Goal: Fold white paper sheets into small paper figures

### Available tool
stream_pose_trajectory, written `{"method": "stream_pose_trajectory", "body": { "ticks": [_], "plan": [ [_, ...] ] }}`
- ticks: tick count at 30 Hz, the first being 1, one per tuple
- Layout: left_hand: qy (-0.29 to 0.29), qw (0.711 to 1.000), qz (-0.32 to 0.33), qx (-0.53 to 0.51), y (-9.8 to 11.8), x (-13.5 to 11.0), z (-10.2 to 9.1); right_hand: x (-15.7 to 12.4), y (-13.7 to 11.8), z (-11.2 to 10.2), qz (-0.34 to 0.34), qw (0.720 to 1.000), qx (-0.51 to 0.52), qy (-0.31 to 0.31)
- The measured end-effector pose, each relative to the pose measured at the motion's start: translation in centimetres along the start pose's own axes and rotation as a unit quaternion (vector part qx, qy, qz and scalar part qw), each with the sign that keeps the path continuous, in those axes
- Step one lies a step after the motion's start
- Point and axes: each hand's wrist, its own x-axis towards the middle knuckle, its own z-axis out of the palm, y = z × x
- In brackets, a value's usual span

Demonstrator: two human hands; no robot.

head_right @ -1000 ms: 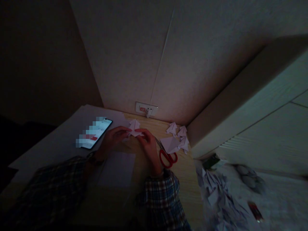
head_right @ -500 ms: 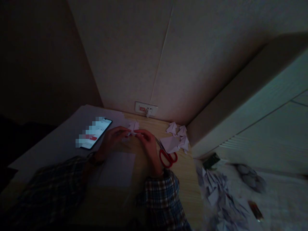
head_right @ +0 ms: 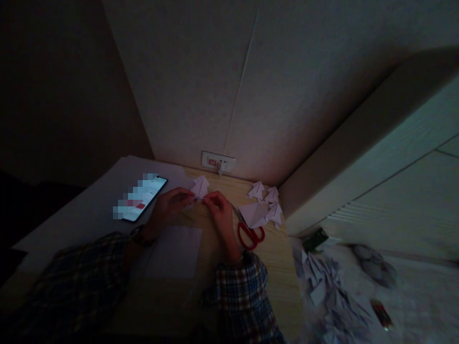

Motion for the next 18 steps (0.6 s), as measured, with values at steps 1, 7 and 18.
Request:
{"method": "stream_pose_trajectory", "body": {
  "ticks": [1,7,18],
  "plan": [
    [0.003,1.000,0.003,0.003,-0.11,0.02,-0.02,-0.06,-0.04,0.04,-0.002,1.000,-0.003,0.003],
    [0.028,1.000,0.002,0.005,-0.63,0.08,0.11,-0.33,-0.08,0.26,0.001,1.000,-0.008,0.023],
    [0.012,0.998,-0.045,-0.033,0.06,0.19,0.27,-0.22,0.10,0.40,-0.012,0.999,-0.003,0.040]
  ]
}}
